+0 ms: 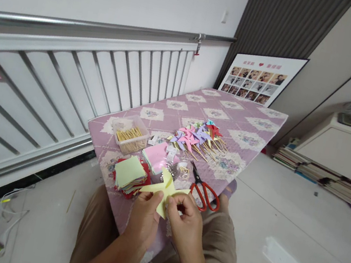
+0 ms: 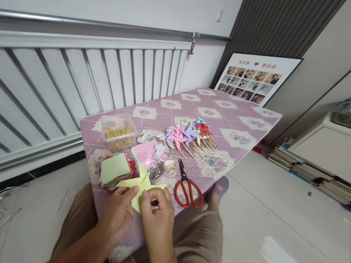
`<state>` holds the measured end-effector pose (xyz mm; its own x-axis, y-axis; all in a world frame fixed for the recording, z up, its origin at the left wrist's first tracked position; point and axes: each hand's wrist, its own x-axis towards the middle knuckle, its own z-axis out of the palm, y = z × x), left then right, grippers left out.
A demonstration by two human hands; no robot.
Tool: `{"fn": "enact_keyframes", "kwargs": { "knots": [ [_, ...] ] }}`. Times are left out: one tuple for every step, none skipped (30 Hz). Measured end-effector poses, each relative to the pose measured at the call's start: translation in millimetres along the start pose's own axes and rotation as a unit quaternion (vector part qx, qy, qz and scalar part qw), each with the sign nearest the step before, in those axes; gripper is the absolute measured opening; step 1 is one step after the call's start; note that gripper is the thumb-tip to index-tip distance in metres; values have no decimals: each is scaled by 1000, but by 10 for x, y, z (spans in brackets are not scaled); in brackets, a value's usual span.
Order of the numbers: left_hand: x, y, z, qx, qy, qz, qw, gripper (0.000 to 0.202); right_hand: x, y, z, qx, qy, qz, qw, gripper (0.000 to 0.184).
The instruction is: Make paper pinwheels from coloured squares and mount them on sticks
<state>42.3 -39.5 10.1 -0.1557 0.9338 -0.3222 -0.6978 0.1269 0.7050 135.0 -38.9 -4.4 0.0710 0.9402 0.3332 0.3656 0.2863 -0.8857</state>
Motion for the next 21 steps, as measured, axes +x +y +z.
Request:
{"fn": "enact_keyframes", "kwargs": {
  "knots": [
    [0,0,2,3,5,-2,1000,26,4,-3,0,0,1,-1,1000,22],
    [-1,0,5,6,8,-4,1000,25,8,-7,1,-1,2,-2,1000,23],
    [-3,0,6,8,8,-5,1000,24,11,-12,3,-2,3,-3,1000,23],
    [-4,-2,6,8,7,-5,1000,22,12,-17,7,-2,3,-4,1000,23],
    [-4,-4,4,8,4,-4,1000,20,8,-19,12,-2,2,-5,1000,24],
    [-1,-9,-3,7,2,-2,1000,19,0,-18,18,0,0,-7,1000,24],
    [8,-16,-15,7,1,3,1000,17,-11,-12,23,2,-3,-9,1000,24],
    [22,-25,-34,10,1,9,1000,15,-24,1,27,8,-5,-10,1000,23],
    [43,-37,-61,18,6,17,1000,14,-36,19,28,20,-3,-8,1000,19],
    [70,-52,-97,31,11,24,999,14,-43,43,24,36,6,-2,999,14],
    [102,-67,-139,49,16,31,998,13,-44,70,14,57,21,10,998,10],
    [136,-81,-185,72,19,37,997,13,-36,96,-1,82,42,25,995,13],
    [168,-93,-234,97,18,43,994,13,-17,118,-22,108,62,44,991,22],
    [196,-101,-281,126,15,48,991,12,10,133,-47,133,73,66,986,30],
    [218,-103,-324,154,11,52,987,12,44,139,-73,156,68,90,981,35],
    [231,-99,-361,178,6,54,983,11,79,134,-98,178,45,115,976,38],
    [236,-88,-390,199,2,57,978,11,113,120,-117,197,2,140,970,39],
    [233,-72,-412,221,-3,60,973,11,141,98,-129,214,-51,163,962,37],
    [225,-52,-428,245,-8,64,967,12,161,73,-132,225,-104,181,952,35],
    [213,-30,-439,271,-15,70,960,12,172,48,-124,230,-149,190,943,32],
    [201,-9,-448,295,-20,79,952,12,175,28,-108,230,-181,192,937,28]
  ]
}}
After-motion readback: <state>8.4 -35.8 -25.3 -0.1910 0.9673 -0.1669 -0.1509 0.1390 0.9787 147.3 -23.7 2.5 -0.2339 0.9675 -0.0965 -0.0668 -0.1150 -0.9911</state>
